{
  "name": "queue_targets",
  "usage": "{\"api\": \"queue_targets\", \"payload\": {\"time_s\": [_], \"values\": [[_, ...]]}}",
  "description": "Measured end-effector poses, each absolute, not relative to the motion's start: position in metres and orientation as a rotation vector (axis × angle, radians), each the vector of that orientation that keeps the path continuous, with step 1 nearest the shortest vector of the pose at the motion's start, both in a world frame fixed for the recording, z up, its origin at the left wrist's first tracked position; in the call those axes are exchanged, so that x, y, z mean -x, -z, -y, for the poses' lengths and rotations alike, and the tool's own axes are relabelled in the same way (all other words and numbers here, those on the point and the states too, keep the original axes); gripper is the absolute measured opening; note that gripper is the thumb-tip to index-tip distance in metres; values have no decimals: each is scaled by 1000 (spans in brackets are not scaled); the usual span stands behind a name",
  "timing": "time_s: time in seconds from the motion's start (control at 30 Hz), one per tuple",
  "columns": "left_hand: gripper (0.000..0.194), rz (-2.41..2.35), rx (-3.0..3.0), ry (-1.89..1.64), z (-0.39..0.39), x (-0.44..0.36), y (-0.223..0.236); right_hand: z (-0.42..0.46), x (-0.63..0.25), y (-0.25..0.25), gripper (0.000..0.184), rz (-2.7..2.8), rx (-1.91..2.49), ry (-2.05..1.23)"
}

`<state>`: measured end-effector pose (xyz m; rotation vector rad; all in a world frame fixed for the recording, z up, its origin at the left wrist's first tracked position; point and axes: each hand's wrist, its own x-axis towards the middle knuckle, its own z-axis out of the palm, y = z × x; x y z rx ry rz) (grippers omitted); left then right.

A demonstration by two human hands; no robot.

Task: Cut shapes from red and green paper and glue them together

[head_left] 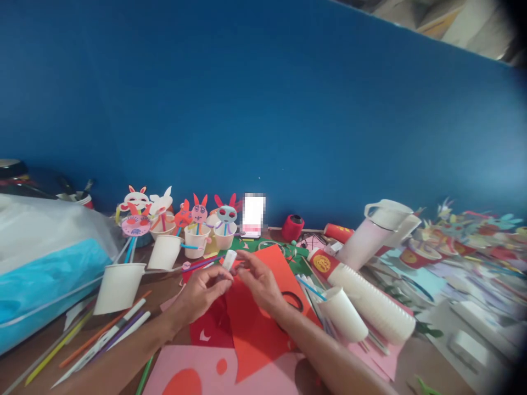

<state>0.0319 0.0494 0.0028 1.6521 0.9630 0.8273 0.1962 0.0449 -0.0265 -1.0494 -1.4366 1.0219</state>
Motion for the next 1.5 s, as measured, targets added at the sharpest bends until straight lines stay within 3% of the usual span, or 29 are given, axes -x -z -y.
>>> {"api": "queue_targets", "payload": {"time_s": [0.07,0.27,0.43,0.83,1.03,1.27,1.5], "values": [[15,-980,-1925,-791,-47,-33,0,-47,-208,19,31,1482,1132,-1019],[21,-987,-2440,-628,-33,-39,4,-44,-225,4,51,1730,1356,-927],[26,-1041,-2566,-564,-29,-41,2,-44,-221,4,43,1916,1422,-788],[29,-1043,-2562,-536,-34,-40,-1,-44,-226,-2,24,1880,1379,-889],[24,-939,-2390,-730,-37,-35,-4,-52,-234,-5,13,1685,1234,-1069],[14,-1035,-1719,-1210,-51,-33,-7,-57,-232,-3,16,1549,1179,-1184],[19,-1056,-1283,-1090,-56,-39,-2,-50,-219,3,12,1465,1094,-1202]]}}
